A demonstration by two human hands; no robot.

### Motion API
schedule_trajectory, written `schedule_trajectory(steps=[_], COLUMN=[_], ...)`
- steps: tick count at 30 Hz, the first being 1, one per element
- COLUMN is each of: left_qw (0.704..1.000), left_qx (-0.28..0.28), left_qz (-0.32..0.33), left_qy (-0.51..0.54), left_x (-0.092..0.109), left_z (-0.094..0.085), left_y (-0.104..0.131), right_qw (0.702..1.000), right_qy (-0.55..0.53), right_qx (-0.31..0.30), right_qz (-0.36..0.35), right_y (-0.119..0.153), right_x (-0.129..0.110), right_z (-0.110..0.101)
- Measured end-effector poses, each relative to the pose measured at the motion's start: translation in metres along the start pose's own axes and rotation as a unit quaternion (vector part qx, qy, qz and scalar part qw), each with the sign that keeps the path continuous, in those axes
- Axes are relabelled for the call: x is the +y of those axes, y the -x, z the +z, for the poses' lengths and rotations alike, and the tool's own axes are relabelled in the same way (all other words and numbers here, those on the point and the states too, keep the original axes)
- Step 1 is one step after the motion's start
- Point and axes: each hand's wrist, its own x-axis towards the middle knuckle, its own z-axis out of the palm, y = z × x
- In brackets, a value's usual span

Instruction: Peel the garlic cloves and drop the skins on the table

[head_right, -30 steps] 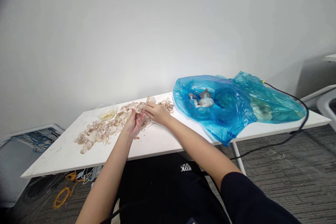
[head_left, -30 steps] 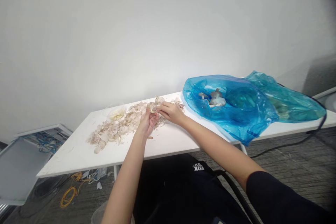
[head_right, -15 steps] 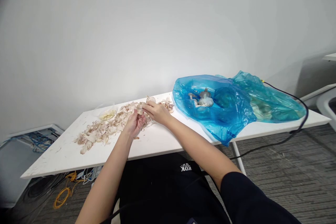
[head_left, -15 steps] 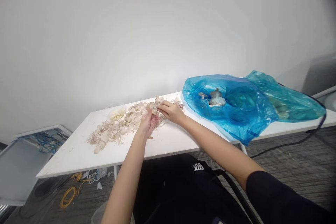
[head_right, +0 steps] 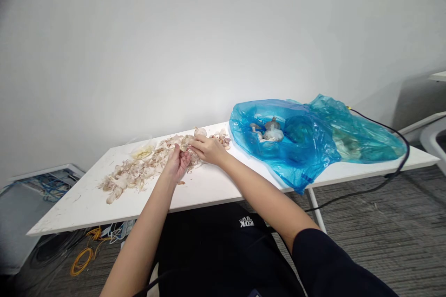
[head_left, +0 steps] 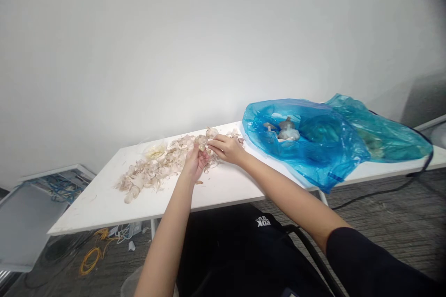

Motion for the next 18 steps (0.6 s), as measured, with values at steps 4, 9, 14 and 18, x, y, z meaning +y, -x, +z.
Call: schedule_trajectory(steps=[4,9,14,18], left_qw=[1.000,1.000,1.000,1.000], left_qx=[0.005,0.005,0.003,-0.001], left_qz=[-0.001,0.003,-0.010,-0.012], left_qy=[0.007,0.020,0.016,0.012], left_x=[0.0005,0.0016,0.0017,0.0017], left_z=[-0.0018,-0.0030,-0.0032,-0.0028], left_y=[0.0000,0.0002,-0.0007,-0.0007], right_qw=[1.000,0.999,0.997,0.996], right_qy=[0.005,0.012,0.032,0.067], right_qx=[-0.017,-0.030,-0.039,-0.031], right_qz=[-0.009,-0.024,-0.052,-0.043], right_y=[0.0006,0.0015,0.0005,-0.0004], right_x=[0.0013,0.0034,0.0039,0.0025], right_z=[0.0000,-0.0004,-0.0011,-0.0007])
